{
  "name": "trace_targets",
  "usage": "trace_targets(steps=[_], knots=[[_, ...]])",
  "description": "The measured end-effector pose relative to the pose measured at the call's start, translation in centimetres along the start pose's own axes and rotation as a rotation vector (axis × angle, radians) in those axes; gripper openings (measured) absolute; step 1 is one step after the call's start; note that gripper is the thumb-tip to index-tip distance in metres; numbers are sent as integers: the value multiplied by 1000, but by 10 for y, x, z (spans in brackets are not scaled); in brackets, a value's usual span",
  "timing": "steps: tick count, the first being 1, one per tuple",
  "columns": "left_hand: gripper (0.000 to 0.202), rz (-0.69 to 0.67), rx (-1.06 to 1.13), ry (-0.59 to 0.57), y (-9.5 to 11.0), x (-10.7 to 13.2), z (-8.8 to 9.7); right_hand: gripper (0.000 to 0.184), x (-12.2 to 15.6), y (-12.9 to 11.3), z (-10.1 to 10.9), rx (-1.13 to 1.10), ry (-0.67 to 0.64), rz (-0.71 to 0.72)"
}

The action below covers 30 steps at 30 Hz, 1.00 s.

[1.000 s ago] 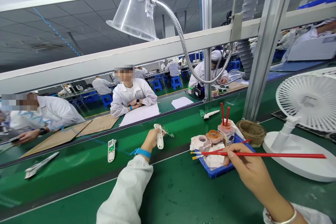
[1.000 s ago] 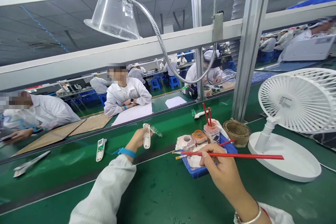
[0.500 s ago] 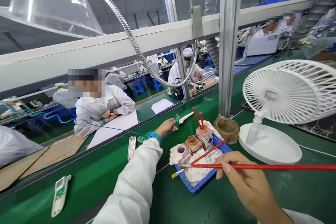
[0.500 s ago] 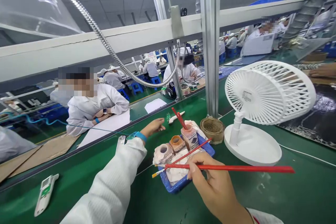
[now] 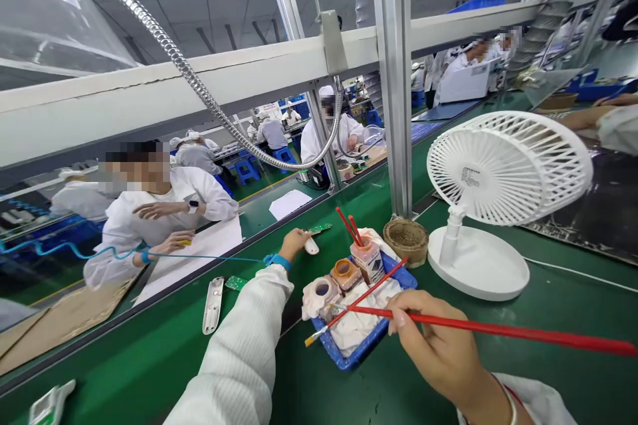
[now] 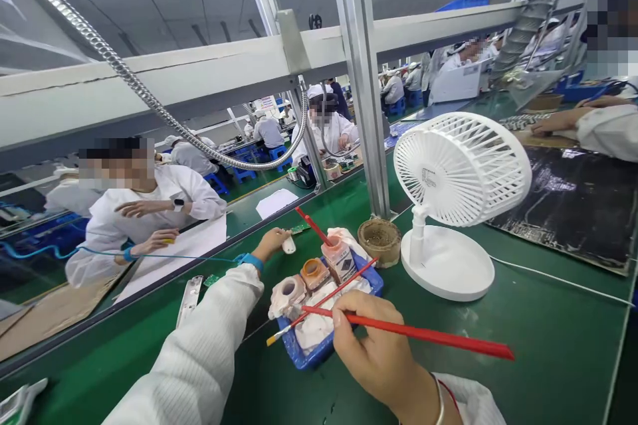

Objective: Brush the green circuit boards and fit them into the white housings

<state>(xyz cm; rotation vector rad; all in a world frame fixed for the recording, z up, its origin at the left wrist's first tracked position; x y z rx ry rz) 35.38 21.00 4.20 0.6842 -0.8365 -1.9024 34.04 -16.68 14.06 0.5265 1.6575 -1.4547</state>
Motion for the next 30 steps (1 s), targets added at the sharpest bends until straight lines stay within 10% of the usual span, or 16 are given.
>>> trace_targets(steps=[13, 30], knots=[[30, -109, 335, 356, -63, 99, 146, 12, 16, 3, -5, -77, 18, -7], [34, -84, 758, 268, -40, 194, 186, 11, 36, 2, -13, -117, 21, -126]])
Point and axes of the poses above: each hand's wrist, its own x-axis away from the middle knuckle, its own z-axis out of the back of the hand, y = z × x, the point moved 6 cm from there along -x, towards the middle knuckle, and after that the axes turned 14 degrees about y, right-handed, at the moved point
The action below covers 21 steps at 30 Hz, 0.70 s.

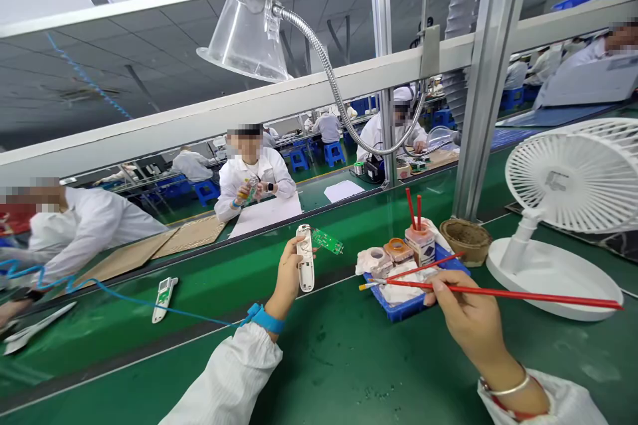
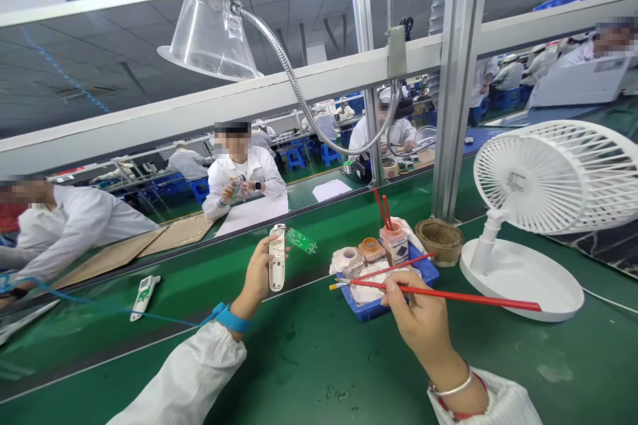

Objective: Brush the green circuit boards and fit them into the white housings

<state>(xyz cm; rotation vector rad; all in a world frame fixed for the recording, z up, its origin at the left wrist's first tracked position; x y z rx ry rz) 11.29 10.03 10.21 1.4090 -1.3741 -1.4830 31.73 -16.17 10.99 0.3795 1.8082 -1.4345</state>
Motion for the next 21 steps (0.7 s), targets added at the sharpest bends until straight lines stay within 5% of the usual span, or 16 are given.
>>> trace_targets(steps=[21], knots=[[49, 15, -65, -28, 19, 29, -13, 13, 1, -1, -2, -12, 0, -64]])
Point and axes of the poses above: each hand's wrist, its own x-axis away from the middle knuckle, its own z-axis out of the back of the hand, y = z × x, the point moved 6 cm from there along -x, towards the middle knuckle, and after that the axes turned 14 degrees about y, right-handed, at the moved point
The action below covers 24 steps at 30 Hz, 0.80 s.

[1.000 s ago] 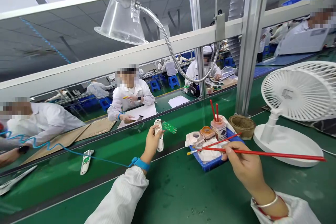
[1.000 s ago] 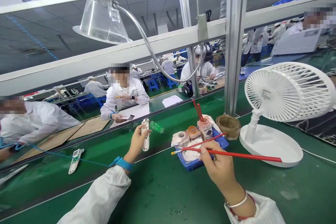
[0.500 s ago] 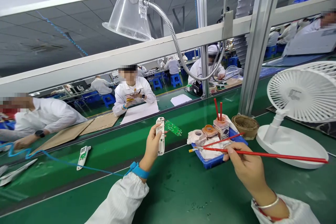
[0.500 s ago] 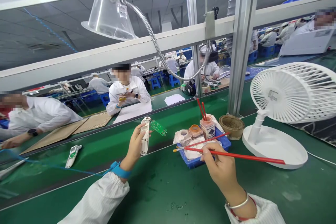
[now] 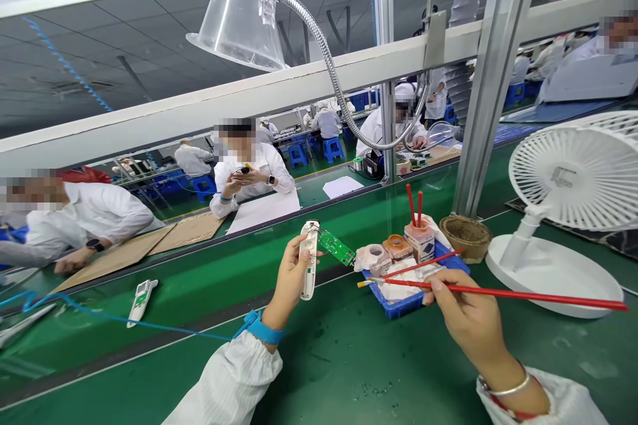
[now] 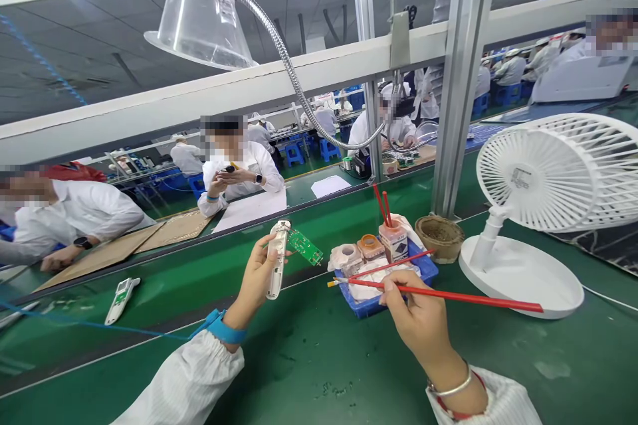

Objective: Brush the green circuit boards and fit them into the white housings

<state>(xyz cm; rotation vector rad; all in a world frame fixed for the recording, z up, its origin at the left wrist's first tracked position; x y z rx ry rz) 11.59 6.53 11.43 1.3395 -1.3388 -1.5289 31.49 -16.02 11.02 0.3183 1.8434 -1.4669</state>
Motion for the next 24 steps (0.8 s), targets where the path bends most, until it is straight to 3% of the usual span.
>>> trace_targets(steps=[4, 7, 9, 12, 17, 24], knots=[[47, 7, 8, 6, -1, 1, 1, 11, -1, 2, 1, -27, -25, 49], [46, 36, 1, 3, 2, 7, -1, 8, -2, -4, 6, -173, 38, 23], [55, 63, 0, -7, 6, 14, -3, 10, -3, -14, 5, -263, 30, 47], [73, 126, 24, -27, 15, 26, -5, 16, -6, -32, -5, -253, -86, 134], [43, 263, 46, -111, 24, 48, -4, 23, -11, -56, -19, -210, -249, 298], [52, 425, 328, -209, 33, 76, 0, 23, -10, -83, -18, -116, -306, 444]])
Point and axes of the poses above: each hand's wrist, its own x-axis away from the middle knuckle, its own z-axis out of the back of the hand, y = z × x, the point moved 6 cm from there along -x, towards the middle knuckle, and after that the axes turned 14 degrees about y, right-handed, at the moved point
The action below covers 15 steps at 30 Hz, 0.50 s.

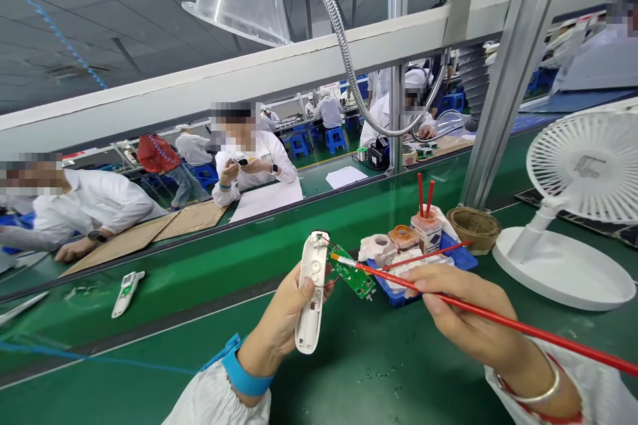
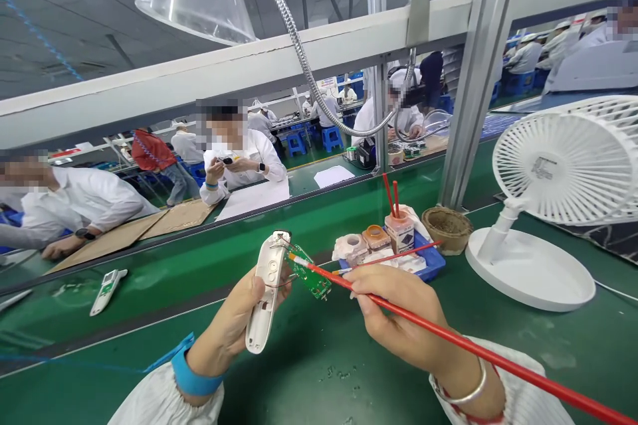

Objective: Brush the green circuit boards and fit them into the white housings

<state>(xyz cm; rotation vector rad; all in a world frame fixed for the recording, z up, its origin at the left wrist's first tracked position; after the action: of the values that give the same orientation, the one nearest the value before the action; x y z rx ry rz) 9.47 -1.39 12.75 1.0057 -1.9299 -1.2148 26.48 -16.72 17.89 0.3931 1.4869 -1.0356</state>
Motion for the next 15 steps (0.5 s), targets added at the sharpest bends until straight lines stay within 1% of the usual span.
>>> trace_targets(steps=[3, 7, 10, 15], knots=[[56, 14, 120, -63, 3, 9, -4, 25, -3, -6, 1, -28, -9, 2], [63, 37, 168, -134, 4, 17, -6, 29, -7, -13, -1, -54, -44, 34], [67, 63, 166, -147, 4, 21, -3, 29, -9, -18, -2, -29, -68, 92], [61, 81, 143, -155, 2, 26, -1, 23, -11, -26, -2, 63, -58, 130]])
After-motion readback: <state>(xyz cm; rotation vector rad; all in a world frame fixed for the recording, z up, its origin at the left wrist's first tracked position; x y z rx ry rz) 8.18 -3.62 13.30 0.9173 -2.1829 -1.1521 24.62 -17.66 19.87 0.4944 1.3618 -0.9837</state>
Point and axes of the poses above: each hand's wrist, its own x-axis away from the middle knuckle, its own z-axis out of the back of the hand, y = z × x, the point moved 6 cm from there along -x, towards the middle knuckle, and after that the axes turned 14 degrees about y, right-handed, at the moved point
